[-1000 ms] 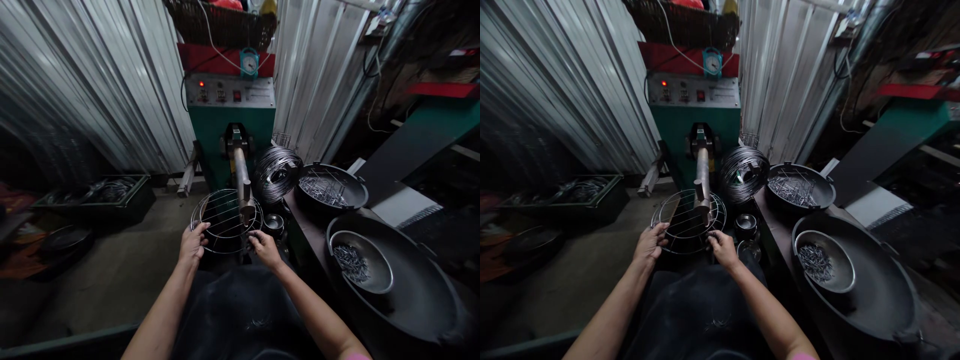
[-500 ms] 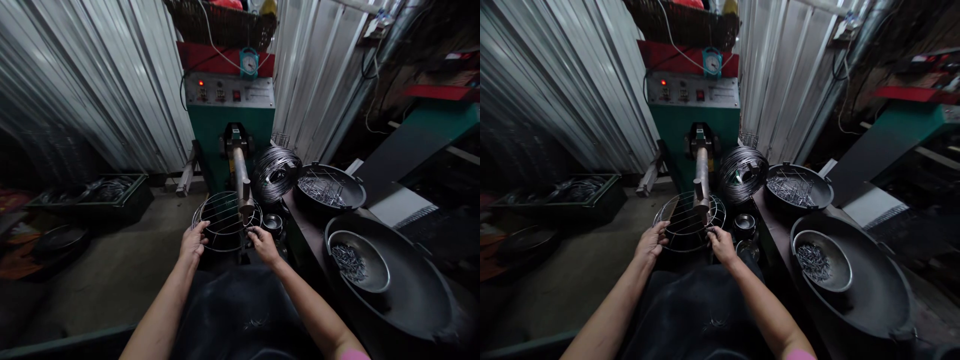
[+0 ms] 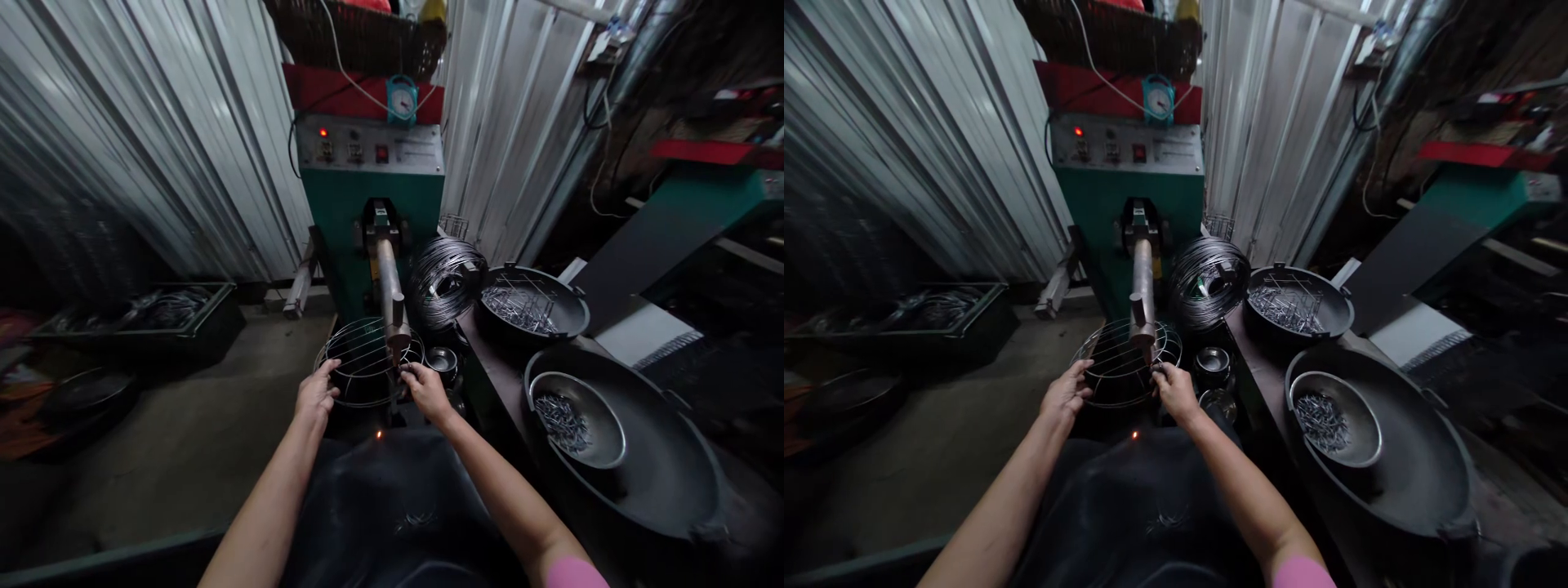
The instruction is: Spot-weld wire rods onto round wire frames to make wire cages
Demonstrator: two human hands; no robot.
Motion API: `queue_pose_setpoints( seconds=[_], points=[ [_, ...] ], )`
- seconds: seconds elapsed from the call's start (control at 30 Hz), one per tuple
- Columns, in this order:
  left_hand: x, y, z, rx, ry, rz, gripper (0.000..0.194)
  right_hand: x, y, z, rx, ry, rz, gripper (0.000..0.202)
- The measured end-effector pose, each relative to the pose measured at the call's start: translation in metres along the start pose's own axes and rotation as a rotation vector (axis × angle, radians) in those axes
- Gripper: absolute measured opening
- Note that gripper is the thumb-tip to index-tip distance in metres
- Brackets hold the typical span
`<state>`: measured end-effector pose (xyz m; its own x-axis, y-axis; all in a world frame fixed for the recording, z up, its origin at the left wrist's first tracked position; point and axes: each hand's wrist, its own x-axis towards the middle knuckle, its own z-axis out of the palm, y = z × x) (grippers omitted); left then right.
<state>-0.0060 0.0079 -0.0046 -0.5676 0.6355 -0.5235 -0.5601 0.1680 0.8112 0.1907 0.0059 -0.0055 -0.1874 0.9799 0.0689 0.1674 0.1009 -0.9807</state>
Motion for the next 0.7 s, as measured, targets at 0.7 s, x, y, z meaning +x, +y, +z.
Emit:
queue_pose_setpoints(
  seconds=[0.7],
  points=[
    [0.025,0.025,-0.030,0.356,-0.202,-0.172,0.038,-0.118,0.086,-0.080,-0.072,-0.046,0.290,0.022]
  ],
)
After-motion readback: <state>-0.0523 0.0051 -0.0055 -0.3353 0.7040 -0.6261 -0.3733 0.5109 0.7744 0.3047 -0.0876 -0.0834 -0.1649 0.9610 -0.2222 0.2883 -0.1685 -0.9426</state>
